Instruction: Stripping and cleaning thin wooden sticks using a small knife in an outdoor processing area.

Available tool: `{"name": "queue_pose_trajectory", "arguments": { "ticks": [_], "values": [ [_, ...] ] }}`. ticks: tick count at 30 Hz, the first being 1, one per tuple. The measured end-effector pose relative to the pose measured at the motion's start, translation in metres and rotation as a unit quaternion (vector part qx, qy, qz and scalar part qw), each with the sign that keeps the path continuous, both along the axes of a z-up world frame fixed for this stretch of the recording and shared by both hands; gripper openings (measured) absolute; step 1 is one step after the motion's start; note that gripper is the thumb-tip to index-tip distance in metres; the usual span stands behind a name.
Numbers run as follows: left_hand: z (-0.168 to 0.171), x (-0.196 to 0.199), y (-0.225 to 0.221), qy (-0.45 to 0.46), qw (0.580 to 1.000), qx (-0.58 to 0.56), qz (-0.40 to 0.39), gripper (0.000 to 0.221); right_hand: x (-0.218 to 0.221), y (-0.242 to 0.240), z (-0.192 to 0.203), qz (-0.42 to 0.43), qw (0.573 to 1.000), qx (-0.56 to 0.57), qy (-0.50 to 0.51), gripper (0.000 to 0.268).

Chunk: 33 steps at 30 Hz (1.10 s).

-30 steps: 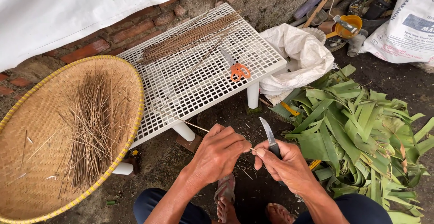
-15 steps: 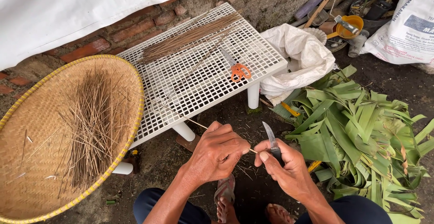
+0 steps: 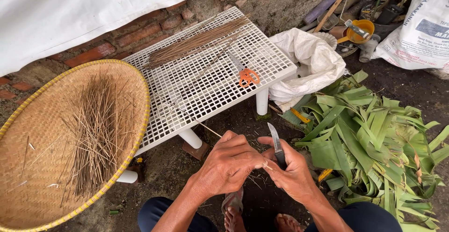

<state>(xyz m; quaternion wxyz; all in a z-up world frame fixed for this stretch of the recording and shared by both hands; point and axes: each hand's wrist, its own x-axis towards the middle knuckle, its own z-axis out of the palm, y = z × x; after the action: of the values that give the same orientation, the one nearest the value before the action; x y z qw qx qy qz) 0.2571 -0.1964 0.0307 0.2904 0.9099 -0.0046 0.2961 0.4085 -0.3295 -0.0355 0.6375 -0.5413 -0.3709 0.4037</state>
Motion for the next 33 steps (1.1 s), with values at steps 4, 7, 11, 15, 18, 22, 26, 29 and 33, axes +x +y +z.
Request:
{"name": "queue_pose_trajectory", "arguments": {
  "ticks": [4,7,11,15,18,22,26,29,33],
  "values": [
    [0.001,0.001,-0.001,-0.015,0.999,-0.029,-0.018,0.016,-0.001,0.005,-0.016,0.053,0.981,0.032,0.186,0.055],
    [0.004,0.001,-0.001,-0.014,0.999,-0.035,-0.021,0.017,-0.002,0.006,-0.023,0.069,0.958,0.005,0.277,0.052],
    [-0.005,0.001,0.002,-0.016,0.999,-0.038,-0.022,0.022,0.0,0.005,-0.025,0.105,0.941,0.047,0.319,0.026],
    [-0.001,-0.001,0.001,-0.015,0.999,-0.047,-0.02,0.014,0.007,0.003,-0.036,0.092,0.942,0.021,0.323,0.024],
    [-0.003,-0.001,0.002,-0.022,0.998,-0.045,-0.032,0.02,0.013,0.004,-0.039,0.058,0.951,0.039,0.303,0.025],
    [-0.004,-0.003,0.007,-0.012,0.999,-0.046,-0.02,0.012,0.016,0.008,-0.034,-0.034,0.967,0.015,0.251,0.018],
    [0.004,-0.004,0.008,-0.019,0.999,-0.043,-0.022,0.017,0.013,0.011,-0.023,-0.069,0.973,0.027,0.221,0.027],
    [0.001,-0.002,0.004,-0.004,0.997,-0.057,-0.061,0.019,0.009,0.011,-0.015,-0.051,0.969,0.032,0.24,0.049],
    [-0.007,0.001,0.001,0.012,0.992,-0.081,-0.092,0.034,0.006,0.013,-0.021,-0.01,0.97,0.057,0.237,0.054]
  ]
}}
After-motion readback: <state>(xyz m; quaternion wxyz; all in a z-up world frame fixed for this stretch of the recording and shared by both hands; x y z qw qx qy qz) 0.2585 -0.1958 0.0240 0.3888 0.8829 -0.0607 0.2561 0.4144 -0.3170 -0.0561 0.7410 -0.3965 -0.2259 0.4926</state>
